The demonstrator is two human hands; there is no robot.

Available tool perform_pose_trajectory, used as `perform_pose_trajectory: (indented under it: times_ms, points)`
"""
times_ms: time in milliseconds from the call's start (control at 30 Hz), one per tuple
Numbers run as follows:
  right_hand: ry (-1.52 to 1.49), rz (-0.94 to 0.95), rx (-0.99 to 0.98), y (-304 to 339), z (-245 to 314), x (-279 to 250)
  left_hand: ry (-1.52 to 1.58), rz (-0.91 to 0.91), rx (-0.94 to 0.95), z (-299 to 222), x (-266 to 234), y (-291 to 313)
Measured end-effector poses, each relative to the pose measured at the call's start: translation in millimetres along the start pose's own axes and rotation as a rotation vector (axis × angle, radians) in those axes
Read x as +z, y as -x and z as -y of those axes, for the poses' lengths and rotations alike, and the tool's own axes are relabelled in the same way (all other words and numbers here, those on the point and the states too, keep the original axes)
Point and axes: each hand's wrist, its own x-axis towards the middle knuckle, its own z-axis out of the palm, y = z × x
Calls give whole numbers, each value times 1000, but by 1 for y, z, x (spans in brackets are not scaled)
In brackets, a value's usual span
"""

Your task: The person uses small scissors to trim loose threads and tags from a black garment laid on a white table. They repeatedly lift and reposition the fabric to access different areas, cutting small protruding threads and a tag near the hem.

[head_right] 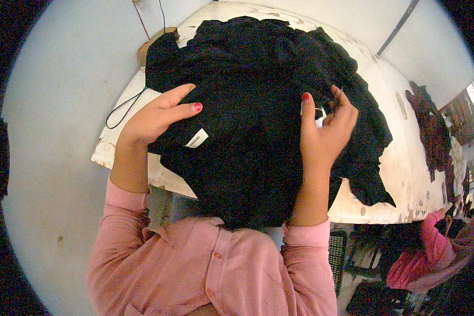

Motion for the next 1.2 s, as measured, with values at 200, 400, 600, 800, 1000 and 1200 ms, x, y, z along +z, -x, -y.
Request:
perform_pose_trajectory:
  times_ms: [200,400,600,800,1000,1200]
  points:
    - [-354,491,-500,34,58,-12,65,17,80,1,3,-2]
    - [-483,781,-469,38,56,-19,-43,-82,134,3,0,-7]
    - [-871,1539,-387,12,27,-38,-76,-59,121,1,-8,-5]
    - [-471,318,108,33,-12,-26,-352,73,594,14,-58,23]
    - [-86,266,61,16,-28,-34,-911,-517,-22,59,-105,119]
    - [193,163,-184,-15,-53,-11,-655,-803,-486,84,-93,146]
